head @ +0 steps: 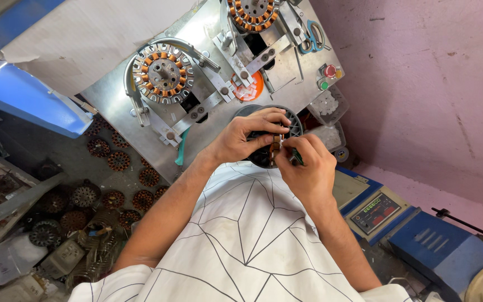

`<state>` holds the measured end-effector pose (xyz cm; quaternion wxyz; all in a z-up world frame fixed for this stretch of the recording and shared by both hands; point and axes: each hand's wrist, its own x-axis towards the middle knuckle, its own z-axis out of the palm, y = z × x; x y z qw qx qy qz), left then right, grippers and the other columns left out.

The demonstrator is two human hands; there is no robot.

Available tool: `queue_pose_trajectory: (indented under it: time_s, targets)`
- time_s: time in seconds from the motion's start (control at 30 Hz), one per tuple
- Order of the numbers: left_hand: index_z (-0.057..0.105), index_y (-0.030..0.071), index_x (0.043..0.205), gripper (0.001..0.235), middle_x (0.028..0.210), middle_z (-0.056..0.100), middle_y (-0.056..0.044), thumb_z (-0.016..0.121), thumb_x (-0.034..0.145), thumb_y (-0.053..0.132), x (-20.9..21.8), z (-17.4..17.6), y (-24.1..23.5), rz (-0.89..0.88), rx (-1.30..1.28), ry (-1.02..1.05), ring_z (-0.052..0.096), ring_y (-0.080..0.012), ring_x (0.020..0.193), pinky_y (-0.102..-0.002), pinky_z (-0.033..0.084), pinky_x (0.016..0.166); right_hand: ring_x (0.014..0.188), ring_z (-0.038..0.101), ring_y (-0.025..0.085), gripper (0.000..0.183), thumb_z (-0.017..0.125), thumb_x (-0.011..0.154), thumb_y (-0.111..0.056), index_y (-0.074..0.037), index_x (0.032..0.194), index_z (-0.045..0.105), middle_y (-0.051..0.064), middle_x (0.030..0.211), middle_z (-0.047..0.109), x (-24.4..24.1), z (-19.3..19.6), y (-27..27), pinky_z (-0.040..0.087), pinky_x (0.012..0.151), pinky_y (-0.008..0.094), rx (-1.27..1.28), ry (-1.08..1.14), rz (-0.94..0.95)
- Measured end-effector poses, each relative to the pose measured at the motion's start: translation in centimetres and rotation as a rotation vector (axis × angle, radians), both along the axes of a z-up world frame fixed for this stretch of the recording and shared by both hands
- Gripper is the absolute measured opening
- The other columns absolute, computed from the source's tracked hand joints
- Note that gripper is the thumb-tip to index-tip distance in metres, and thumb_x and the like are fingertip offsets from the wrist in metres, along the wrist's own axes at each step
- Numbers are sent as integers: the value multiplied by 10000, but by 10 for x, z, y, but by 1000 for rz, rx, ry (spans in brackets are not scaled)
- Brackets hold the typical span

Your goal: The person connects and organizes copper wires on a motor stator by hand and uses a small screwdriver to tuck the wire ends into place.

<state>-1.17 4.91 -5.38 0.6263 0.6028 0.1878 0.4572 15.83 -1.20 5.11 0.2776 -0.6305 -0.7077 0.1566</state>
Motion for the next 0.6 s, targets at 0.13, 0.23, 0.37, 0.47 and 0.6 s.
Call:
queue_pose_trajectory:
  time_s: [0.13, 0.23, 0.37, 0.47, 0.6]
  targets:
    - [712, 29, 1231, 295, 1358, 670, -91, 706, 944, -38, 1, -2, 1, 6, 31, 1, 542, -301, 1428, -407, 434, 1213, 665, 684, 178, 167, 800, 738, -23, -35, 889, 731, 91, 796, 697, 15, 8, 20, 534, 619, 284, -212, -2, 63]
    - [708, 26, 1233, 278, 1365, 670, -97, 692, 960, -29, 0, 0, 0, 19, 13, 10, 555, -299, 1422, -405, 444, 1205, 585, 620, 121, 109, 814, 768, -28, -9, 856, 753, 80, 738, 741, 34, 6, 47, 430, 490, 252, -650, 256, -13]
    - [708, 40, 1267, 304, 1411, 660, -109, 725, 965, 58, -1, 10, -4, 37, -15, 15, 558, -302, 1442, -412, 445, 1222, 522, 568, 64, 95, 800, 809, -5, -6, 901, 778, 69, 729, 760, 52, -3, 50, 328, 399, 208, -854, 675, -37]
    - [682, 42, 1269, 512, 1424, 628, -123, 867, 811, 174, -1, 12, -3, 73, 61, 45, 528, -316, 1438, -431, 419, 1216, 626, 648, 41, 102, 808, 813, 2, 3, 909, 774, 28, 837, 729, 56, -17, 47, 403, 428, 201, -748, 757, 13]
    - [684, 46, 1291, 675, 1452, 622, -126, 961, 696, 207, 0, 15, -8, 86, 71, 121, 513, -327, 1457, -444, 407, 1228, 489, 488, 34, 108, 828, 794, 2, 7, 892, 785, 56, 735, 731, 60, -29, 49, 320, 399, 206, -805, 681, -6]
